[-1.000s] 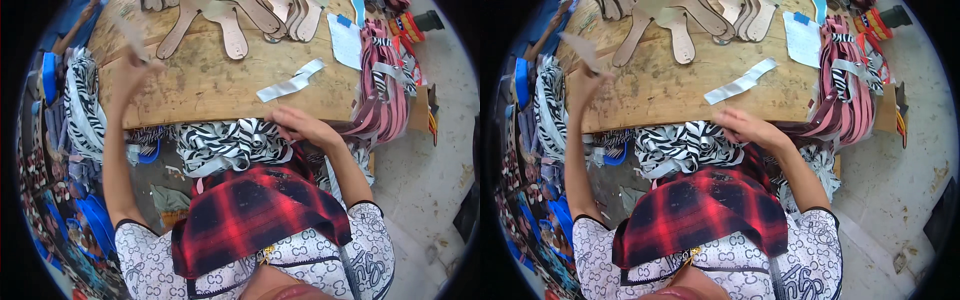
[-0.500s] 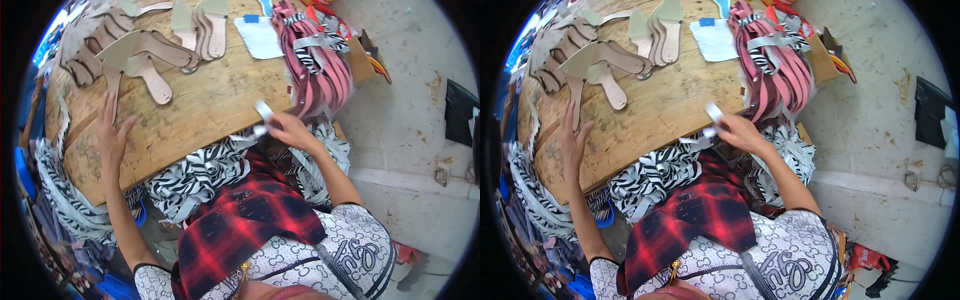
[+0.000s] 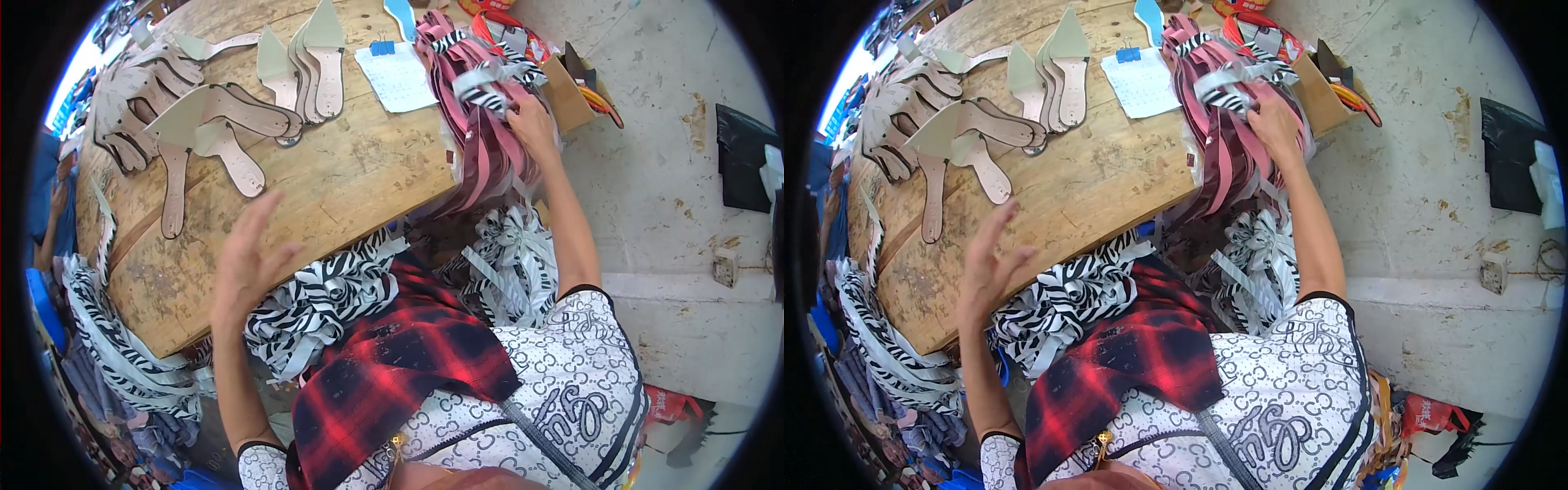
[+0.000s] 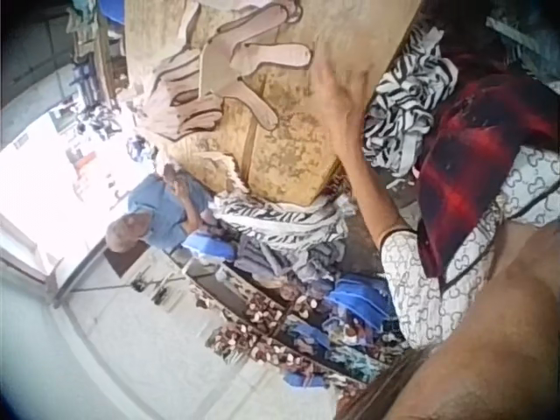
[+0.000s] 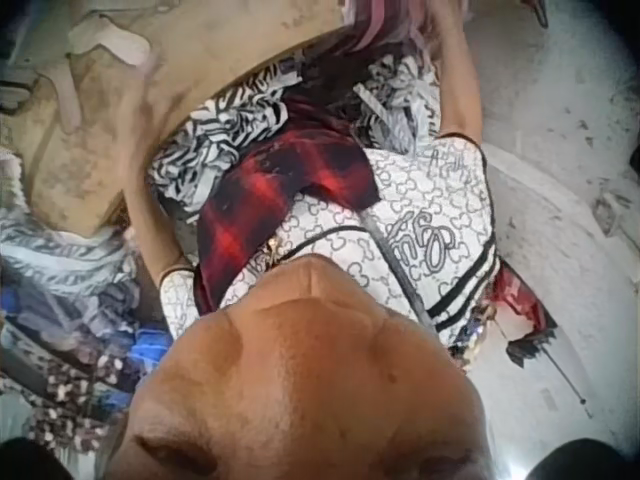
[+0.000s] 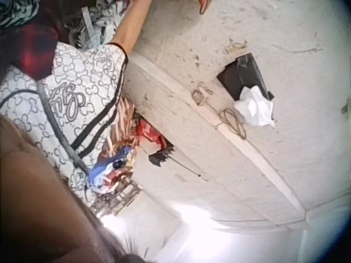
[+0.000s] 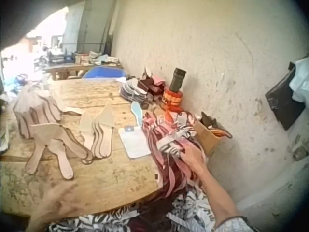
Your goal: The person applies patterned adhesive strips around the edges of shoe insoles by hand and cuts the excess material using snips.
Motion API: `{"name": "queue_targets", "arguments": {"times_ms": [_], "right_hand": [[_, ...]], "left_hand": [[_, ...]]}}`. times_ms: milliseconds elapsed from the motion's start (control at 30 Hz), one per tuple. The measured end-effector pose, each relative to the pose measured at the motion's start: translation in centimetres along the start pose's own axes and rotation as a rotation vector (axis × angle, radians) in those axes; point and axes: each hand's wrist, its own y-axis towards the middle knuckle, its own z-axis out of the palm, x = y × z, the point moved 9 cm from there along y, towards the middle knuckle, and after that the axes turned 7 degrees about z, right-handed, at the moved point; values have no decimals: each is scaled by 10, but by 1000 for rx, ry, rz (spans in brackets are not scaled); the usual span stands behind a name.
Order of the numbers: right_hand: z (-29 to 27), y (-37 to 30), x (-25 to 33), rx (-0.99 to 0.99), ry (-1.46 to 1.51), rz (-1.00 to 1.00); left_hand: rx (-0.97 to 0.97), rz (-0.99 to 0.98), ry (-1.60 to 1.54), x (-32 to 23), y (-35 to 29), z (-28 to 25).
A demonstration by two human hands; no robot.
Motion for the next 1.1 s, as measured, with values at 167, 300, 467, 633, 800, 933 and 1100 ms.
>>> {"name": "queue_targets", "arguments": {"times_ms": [167,300,467,633,800,933,1100], "right_hand": [[-51,-33,68,46,1067,127],[-26,-124,168,598,1411,114],[4,-222,218,928,1482,92],[26,-251,232,1094,1413,79],[35,-253,233,1183,1344,64],[36,-200,192,788,1409,257],[19,-142,137,415,1438,314]], "left_hand": [[125,-17,-593,-35,15,63],[29,-213,-1023,-32,36,106],[88,-433,-1168,-3,12,146],[-377,-538,-1331,33,-23,117],[-470,-527,-1373,54,-46,101],[-405,-545,-1059,63,-62,95],[-527,-189,239,8,-37,23]]}}
